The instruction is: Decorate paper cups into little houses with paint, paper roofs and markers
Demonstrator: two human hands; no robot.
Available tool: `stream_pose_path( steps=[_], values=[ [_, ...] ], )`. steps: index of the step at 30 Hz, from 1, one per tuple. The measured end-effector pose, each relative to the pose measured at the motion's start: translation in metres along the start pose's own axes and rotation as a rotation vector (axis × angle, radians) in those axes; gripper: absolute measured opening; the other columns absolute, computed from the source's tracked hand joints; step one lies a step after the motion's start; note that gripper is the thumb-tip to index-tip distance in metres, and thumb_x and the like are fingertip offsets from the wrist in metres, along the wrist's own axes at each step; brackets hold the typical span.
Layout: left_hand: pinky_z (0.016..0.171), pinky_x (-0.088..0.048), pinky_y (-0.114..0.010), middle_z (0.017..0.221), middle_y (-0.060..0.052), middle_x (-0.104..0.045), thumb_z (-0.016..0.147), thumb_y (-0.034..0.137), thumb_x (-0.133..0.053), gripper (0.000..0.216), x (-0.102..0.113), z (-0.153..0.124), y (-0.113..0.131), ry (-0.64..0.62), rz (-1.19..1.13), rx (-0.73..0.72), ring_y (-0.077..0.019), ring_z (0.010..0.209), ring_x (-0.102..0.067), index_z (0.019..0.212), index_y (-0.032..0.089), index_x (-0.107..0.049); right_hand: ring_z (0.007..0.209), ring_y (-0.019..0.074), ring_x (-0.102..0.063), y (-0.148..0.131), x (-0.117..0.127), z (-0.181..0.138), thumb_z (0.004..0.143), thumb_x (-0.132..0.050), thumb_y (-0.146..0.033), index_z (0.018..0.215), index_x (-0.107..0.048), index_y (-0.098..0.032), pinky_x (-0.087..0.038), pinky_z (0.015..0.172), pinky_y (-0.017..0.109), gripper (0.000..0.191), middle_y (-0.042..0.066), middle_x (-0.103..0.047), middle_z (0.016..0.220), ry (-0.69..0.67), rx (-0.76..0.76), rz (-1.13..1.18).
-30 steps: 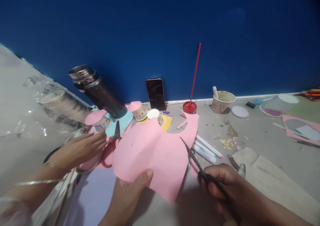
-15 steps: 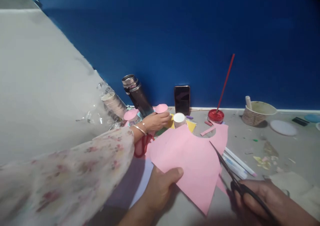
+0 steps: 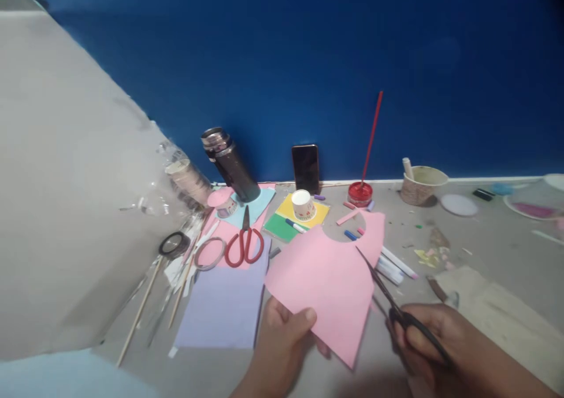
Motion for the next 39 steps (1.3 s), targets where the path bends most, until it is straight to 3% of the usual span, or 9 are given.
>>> stream_pose_path(
  steps=[4,10,17,24,34,39],
  values=[
    [0.051,-0.053,-0.029,0.085,-0.011,-0.079,0.066,0.044,-0.094,0.053,0.003,0.002,0.008,0.08,0.032,-0.039,-0.0174,0.055,-0.064,0.104,0.013,-0.074,0.05,0.0108,-0.043,-0.018,-0.003,-0.006,0.08,-0.063,-0.088,0.07,-0.056,-0.019,-0.028,0.053,0.026,0.071,0.0,-0.059,0.052,0.041,-0.013,0.06],
    [0.076,-0.061,-0.035,0.086,-0.009,-0.079,0.069,0.045,-0.092,0.046,0.012,0.002,0.008,0.148,0.156,-0.088,-0.022,0.074,-0.073,0.098,0.015,-0.073,0.047,0.0087,-0.036,-0.024,-0.006,-0.008,0.074,-0.068,-0.089,0.072,-0.056,-0.018,-0.022,0.05,0.025,0.072,-0.001,-0.057,0.049,0.025,-0.015,0.129],
    [0.058,-0.059,-0.032,0.076,-0.006,-0.079,0.059,0.04,-0.095,0.047,0.023,0.002,0.001,0.299,0.251,-0.05,-0.023,0.064,-0.073,0.09,0.016,-0.07,0.047,0.0097,-0.041,-0.027,-0.005,-0.006,0.08,-0.064,-0.087,0.076,-0.06,-0.017,-0.025,0.05,0.025,0.07,0.001,-0.062,0.052,0.007,0.034,0.132],
    [0.072,-0.063,-0.035,0.091,-0.013,-0.083,0.059,0.044,-0.096,0.058,0.024,0.003,0.001,0.31,0.239,-0.028,-0.0284,0.082,-0.078,0.102,0.014,-0.073,0.046,0.0092,-0.04,-0.028,-0.005,-0.007,0.078,-0.067,-0.085,0.071,-0.059,-0.018,-0.024,0.049,0.025,0.068,0.0,-0.059,0.049,-0.003,0.017,0.157],
    [0.066,-0.06,-0.032,0.08,-0.008,-0.081,0.057,0.044,-0.097,0.053,0.019,-0.003,0.0,0.418,0.25,-0.083,-0.0251,0.073,-0.075,0.096,0.015,-0.074,0.043,0.0082,-0.038,-0.032,-0.008,-0.006,0.071,-0.075,-0.08,0.073,-0.061,-0.018,-0.025,0.049,0.025,0.064,-0.002,-0.056,0.048,-0.01,-0.039,0.2],
    [0.069,-0.06,-0.032,0.084,-0.011,-0.081,0.056,0.048,-0.097,0.056,0.025,0.0,-0.001,0.361,0.211,-0.078,-0.0248,0.074,-0.074,0.093,0.012,-0.075,0.043,0.0075,-0.036,-0.033,-0.009,-0.006,0.067,-0.074,-0.084,0.066,-0.057,-0.018,-0.024,0.048,0.025,0.068,-0.003,-0.052,0.045,-0.002,-0.076,0.196]
  ],
)
Point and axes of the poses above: each hand's wrist, its own z-axis towards the middle knuckle, its own x-axis out of the back of the hand, y = z × x, the point moved 4 cm from there along z, towards the middle knuckle
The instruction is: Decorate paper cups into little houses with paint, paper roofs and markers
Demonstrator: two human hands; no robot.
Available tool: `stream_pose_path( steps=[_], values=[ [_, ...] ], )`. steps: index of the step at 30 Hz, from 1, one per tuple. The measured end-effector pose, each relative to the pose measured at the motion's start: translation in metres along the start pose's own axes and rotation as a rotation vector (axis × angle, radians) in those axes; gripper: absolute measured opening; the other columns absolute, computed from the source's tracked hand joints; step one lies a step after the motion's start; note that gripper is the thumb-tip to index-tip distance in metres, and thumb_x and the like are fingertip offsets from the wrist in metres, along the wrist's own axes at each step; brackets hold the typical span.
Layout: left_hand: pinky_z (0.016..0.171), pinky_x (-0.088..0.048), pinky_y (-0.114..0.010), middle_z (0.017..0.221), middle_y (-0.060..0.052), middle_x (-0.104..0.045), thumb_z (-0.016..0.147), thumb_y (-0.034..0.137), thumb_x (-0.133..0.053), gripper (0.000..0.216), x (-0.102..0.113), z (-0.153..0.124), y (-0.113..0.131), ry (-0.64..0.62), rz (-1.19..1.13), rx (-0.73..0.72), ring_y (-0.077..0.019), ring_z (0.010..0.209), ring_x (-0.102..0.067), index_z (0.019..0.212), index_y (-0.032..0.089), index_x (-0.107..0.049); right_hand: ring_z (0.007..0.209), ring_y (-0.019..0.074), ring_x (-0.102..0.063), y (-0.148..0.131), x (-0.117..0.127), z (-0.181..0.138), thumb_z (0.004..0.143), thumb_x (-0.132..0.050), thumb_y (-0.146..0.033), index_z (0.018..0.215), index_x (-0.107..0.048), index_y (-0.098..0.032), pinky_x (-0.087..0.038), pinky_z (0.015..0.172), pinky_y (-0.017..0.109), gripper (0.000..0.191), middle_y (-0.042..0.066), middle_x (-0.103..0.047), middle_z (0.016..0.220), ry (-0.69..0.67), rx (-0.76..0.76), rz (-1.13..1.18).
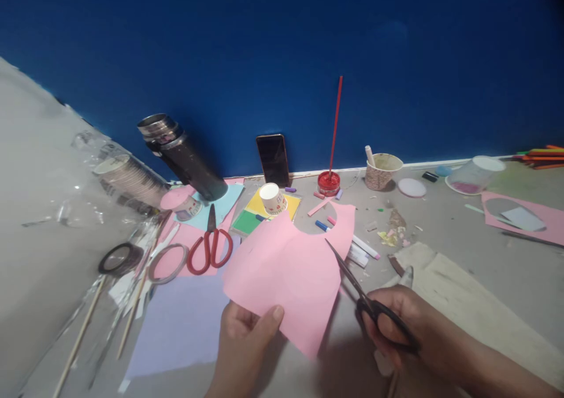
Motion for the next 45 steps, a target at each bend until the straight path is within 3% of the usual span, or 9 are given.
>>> stream_pose_path(
  steps=[6,9,14,27,39,45],
  values=[
    [0.065,-0.057,-0.029,0.074,-0.008,-0.078,0.055,0.048,-0.098,0.051,0.004,0.0,0.002,0.041,0.001,-0.023,-0.0221,0.068,-0.071,0.084,0.013,-0.074,0.045,0.0071,-0.033,0.002,0.001,-0.001,0.07,-0.073,-0.087,0.064,-0.055,-0.018,-0.022,0.049,0.024,0.071,-0.003,-0.05,0.045,-0.033,0.045,0.012],
    [0.062,-0.057,-0.028,0.071,-0.008,-0.077,0.054,0.047,-0.099,0.05,0.008,0.004,0.001,-0.005,0.002,0.005,-0.0213,0.065,-0.07,0.08,0.012,-0.074,0.044,0.0068,-0.032,0.0,0.0,-0.002,0.065,-0.074,-0.089,0.064,-0.055,-0.018,-0.021,0.049,0.024,0.074,-0.004,-0.048,0.044,-0.031,0.029,0.024],
    [0.073,-0.062,-0.033,0.084,-0.013,-0.082,0.058,0.049,-0.098,0.054,0.012,0.009,0.003,-0.082,-0.001,0.013,-0.0264,0.077,-0.075,0.09,0.011,-0.078,0.042,0.0067,-0.032,-0.002,-0.002,-0.002,0.063,-0.072,-0.093,0.06,-0.052,-0.02,-0.022,0.049,0.025,0.076,-0.005,-0.045,0.042,-0.048,0.043,0.048],
    [0.071,-0.063,-0.033,0.088,-0.013,-0.083,0.058,0.046,-0.097,0.053,0.018,0.012,0.012,-0.064,0.043,-0.039,-0.0278,0.078,-0.077,0.094,0.012,-0.078,0.041,0.0073,-0.035,0.001,-0.002,-0.001,0.062,-0.079,-0.085,0.064,-0.058,-0.018,-0.025,0.049,0.025,0.07,-0.005,-0.046,0.044,-0.048,0.01,0.075],
    [0.064,-0.059,-0.03,0.077,-0.012,-0.079,0.065,0.049,-0.093,0.045,0.021,0.018,0.008,-0.151,0.114,-0.073,-0.0238,0.069,-0.072,0.085,0.012,-0.077,0.043,0.0092,-0.042,0.004,-0.002,-0.002,0.067,-0.081,-0.075,0.068,-0.06,-0.018,-0.027,0.05,0.025,0.061,-0.005,-0.049,0.046,-0.037,-0.004,0.062],
    [0.066,-0.06,-0.031,0.081,-0.012,-0.081,0.059,0.044,-0.095,0.046,0.02,0.015,0.014,-0.108,0.094,-0.048,-0.0253,0.07,-0.074,0.087,0.013,-0.077,0.044,0.0093,-0.045,0.007,0.0,-0.002,0.066,-0.083,-0.072,0.067,-0.061,-0.017,-0.028,0.051,0.025,0.06,-0.004,-0.052,0.048,-0.036,-0.006,0.091]
  ],
)
Point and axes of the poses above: each hand's wrist, its own z-axis towards the middle knuckle, its own x-axis out of the back of the hand, y = z × x, the point moved 4 cm from there along z, towards the middle knuckle
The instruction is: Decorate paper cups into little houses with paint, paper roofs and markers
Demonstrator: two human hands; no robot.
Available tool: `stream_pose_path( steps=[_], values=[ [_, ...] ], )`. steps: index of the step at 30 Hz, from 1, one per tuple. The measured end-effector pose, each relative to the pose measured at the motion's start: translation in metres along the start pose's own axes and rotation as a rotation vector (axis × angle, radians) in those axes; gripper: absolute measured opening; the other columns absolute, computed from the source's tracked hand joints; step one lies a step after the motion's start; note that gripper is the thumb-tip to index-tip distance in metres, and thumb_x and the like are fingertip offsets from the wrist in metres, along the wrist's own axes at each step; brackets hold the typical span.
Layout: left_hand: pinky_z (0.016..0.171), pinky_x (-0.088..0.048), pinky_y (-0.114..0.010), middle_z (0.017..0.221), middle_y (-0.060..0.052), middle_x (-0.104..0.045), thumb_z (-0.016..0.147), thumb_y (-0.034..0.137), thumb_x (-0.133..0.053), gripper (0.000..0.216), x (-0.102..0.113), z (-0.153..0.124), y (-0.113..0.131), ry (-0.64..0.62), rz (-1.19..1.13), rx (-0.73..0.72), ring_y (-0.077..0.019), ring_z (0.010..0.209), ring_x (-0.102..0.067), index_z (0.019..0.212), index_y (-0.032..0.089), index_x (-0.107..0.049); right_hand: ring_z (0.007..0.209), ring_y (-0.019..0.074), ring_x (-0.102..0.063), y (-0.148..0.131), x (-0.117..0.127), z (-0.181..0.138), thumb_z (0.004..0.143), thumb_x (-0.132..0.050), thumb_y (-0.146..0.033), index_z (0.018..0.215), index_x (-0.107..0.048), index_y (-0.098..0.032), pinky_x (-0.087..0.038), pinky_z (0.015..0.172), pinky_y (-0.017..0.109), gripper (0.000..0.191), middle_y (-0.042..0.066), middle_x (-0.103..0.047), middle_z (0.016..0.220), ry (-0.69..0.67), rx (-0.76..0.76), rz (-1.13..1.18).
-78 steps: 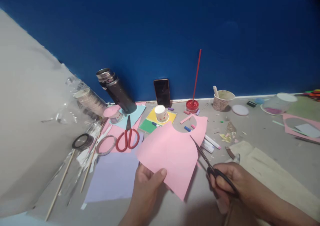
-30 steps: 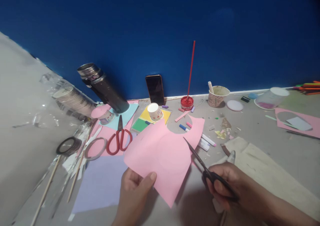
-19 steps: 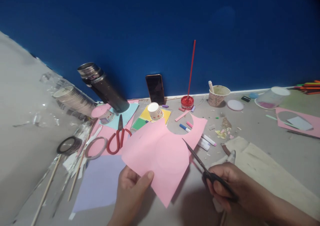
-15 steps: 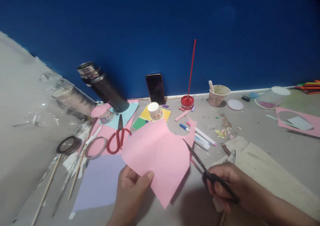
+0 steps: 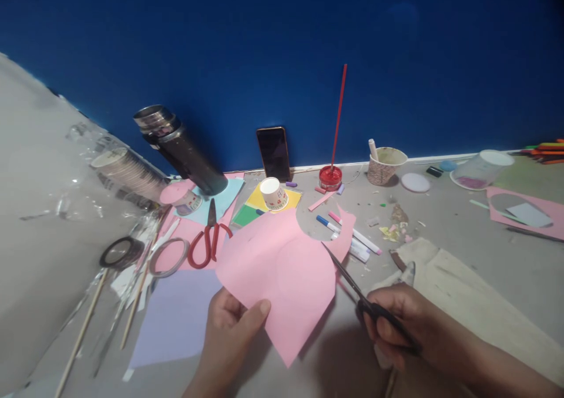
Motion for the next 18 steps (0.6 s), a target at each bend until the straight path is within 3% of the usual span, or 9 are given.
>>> stream_pose_path(
  steps=[10,15,18],
  values=[
    [0.063,-0.06,-0.031,0.075,-0.011,-0.079,0.057,0.041,-0.096,0.042,0.001,0.002,0.012,-0.015,0.002,-0.028,-0.0276,0.072,-0.075,0.082,0.014,-0.078,0.048,0.0119,-0.053,0.006,0.003,-0.001,0.077,-0.079,-0.065,0.067,-0.06,-0.017,-0.035,0.053,0.025,0.052,-0.003,-0.052,0.051,-0.056,0.044,0.046],
    [0.064,-0.059,-0.031,0.073,-0.011,-0.078,0.061,0.04,-0.095,0.037,0.001,0.003,0.017,-0.055,0.022,-0.067,-0.0288,0.075,-0.075,0.083,0.014,-0.079,0.046,0.0096,-0.05,0.007,0.003,-0.001,0.076,-0.081,-0.066,0.067,-0.06,-0.017,-0.033,0.051,0.023,0.054,-0.002,-0.054,0.051,-0.057,0.029,0.026],
    [0.061,-0.058,-0.03,0.069,-0.01,-0.076,0.062,0.039,-0.095,0.034,0.001,0.004,0.018,-0.098,0.028,-0.062,-0.0261,0.068,-0.072,0.078,0.014,-0.077,0.045,0.0086,-0.047,0.003,0.002,-0.001,0.073,-0.082,-0.071,0.068,-0.06,-0.017,-0.031,0.05,0.023,0.059,-0.001,-0.058,0.054,-0.065,0.012,-0.019]
  ],
)
Point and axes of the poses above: each hand's wrist, its own z-axis towards the middle knuckle, its own x-axis out of the back of the hand, y = z × x, the point moved 4 cm from there along z, towards the middle knuckle
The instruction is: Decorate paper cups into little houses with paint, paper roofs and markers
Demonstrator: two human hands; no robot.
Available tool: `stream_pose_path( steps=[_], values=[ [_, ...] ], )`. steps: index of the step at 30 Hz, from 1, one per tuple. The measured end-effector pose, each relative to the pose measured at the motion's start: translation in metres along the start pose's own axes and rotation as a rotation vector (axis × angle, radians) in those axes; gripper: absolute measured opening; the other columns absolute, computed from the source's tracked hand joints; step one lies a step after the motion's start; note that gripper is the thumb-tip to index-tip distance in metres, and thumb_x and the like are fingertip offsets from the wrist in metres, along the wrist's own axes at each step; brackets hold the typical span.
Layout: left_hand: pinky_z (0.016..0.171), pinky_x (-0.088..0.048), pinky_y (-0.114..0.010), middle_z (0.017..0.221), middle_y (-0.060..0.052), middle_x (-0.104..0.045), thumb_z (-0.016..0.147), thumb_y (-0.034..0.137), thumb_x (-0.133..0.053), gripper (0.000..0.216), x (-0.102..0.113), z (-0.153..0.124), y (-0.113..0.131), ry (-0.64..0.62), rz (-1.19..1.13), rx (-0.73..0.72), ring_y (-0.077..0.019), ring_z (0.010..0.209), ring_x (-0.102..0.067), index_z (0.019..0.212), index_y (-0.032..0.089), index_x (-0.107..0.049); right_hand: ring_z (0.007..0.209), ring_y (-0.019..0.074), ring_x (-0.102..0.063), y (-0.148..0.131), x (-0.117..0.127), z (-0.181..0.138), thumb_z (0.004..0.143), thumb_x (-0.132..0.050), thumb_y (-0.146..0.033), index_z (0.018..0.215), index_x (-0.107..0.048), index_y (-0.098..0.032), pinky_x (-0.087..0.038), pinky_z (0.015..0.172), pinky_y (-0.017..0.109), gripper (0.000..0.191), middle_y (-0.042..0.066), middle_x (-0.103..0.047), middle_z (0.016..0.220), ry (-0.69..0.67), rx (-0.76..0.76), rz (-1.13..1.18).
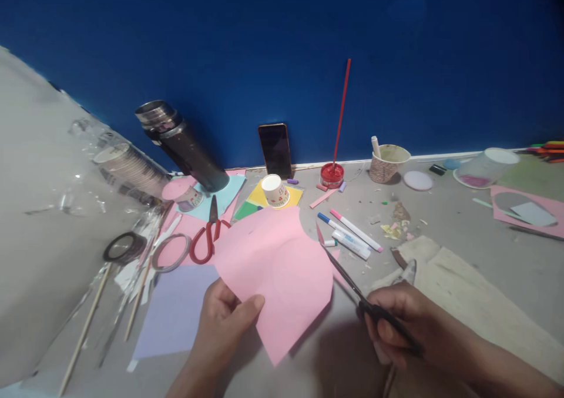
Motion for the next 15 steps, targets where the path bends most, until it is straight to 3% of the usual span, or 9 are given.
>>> stream_pose_path(
  steps=[6,15],
  values=[
    [0.059,-0.057,-0.03,0.071,-0.011,-0.077,0.062,0.043,-0.094,0.039,0.0004,0.0007,-0.0007,-0.037,0.02,0.036,-0.0265,0.067,-0.071,0.081,0.013,-0.078,0.046,0.0094,-0.046,-0.0095,-0.0033,-0.0017,0.07,-0.074,-0.087,0.067,-0.058,-0.018,-0.03,0.05,0.025,0.071,0.0,-0.056,0.052,-0.002,0.022,-0.094],
    [0.056,-0.056,-0.028,0.071,-0.01,-0.077,0.062,0.041,-0.094,0.037,-0.0003,0.0033,0.0048,-0.054,0.034,-0.001,-0.0243,0.064,-0.071,0.082,0.014,-0.079,0.047,0.0096,-0.045,-0.0084,-0.0025,-0.0029,0.075,-0.074,-0.081,0.07,-0.061,-0.018,-0.034,0.051,0.025,0.065,-0.002,-0.054,0.054,-0.032,0.048,-0.051]
  ],
)
Point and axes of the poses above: each hand's wrist, its own z-axis towards the middle knuckle, its own x-axis out of the back of the hand, y = z × x, the point moved 4 cm from there along z, towards the middle knuckle
